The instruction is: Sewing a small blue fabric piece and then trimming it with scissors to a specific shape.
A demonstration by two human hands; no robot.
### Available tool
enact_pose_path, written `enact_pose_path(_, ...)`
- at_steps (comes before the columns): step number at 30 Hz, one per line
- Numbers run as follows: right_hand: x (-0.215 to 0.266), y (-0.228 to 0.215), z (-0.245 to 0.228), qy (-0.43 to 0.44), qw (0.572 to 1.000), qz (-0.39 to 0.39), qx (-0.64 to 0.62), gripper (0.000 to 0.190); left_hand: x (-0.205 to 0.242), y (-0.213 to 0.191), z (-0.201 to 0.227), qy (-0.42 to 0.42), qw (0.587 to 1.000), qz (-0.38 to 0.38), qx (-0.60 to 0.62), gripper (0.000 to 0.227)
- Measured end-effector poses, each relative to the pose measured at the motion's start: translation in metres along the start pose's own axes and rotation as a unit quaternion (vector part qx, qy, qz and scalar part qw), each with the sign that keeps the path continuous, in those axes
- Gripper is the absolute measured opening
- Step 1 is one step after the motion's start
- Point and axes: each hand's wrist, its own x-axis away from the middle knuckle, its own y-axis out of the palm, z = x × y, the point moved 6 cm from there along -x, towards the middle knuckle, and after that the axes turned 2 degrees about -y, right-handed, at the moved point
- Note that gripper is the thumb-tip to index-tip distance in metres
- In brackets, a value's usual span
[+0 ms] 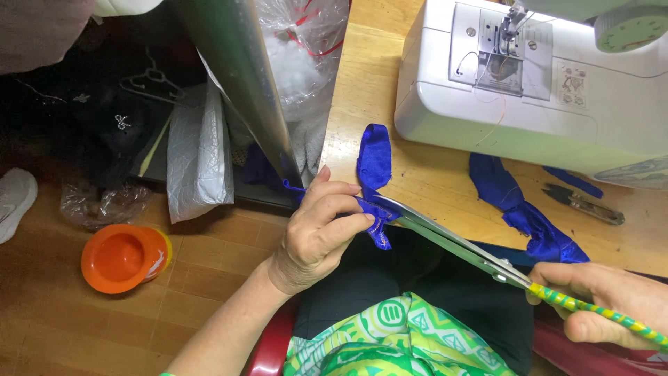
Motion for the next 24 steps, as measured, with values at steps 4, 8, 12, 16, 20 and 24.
enact_pose_path(4,-0.003,0.001,-0.004,-0.031,0.999,0.009,0.037,0.078,0.001,0.001,0.000,0.003,1.000,0.017,-0.002,0.012)
enact_pose_path(8,-0.008,0.000,0.004,-0.006,0.994,0.016,0.107,0.067,0.001,0.001,-0.001,-0.002,1.000,0.000,-0.004,0.015)
enact_pose_path(12,-0.006,0.001,0.000,0.016,0.995,0.023,0.098,0.060,0.001,0.001,0.000,0.001,1.000,0.002,-0.007,0.014)
enact_pose_path(16,-0.004,0.002,-0.003,0.046,0.996,0.020,0.080,0.057,0.000,0.000,0.000,0.002,1.000,-0.006,-0.005,0.014)
enact_pose_path(20,-0.009,0.000,0.011,0.003,0.997,0.025,0.072,0.055,0.000,0.001,-0.001,0.004,1.000,-0.012,-0.008,0.014)
enact_pose_path(24,-0.008,0.001,0.009,0.008,0.998,0.022,0.059,0.057,0.000,0.000,0.002,0.024,0.999,-0.019,-0.025,0.014)
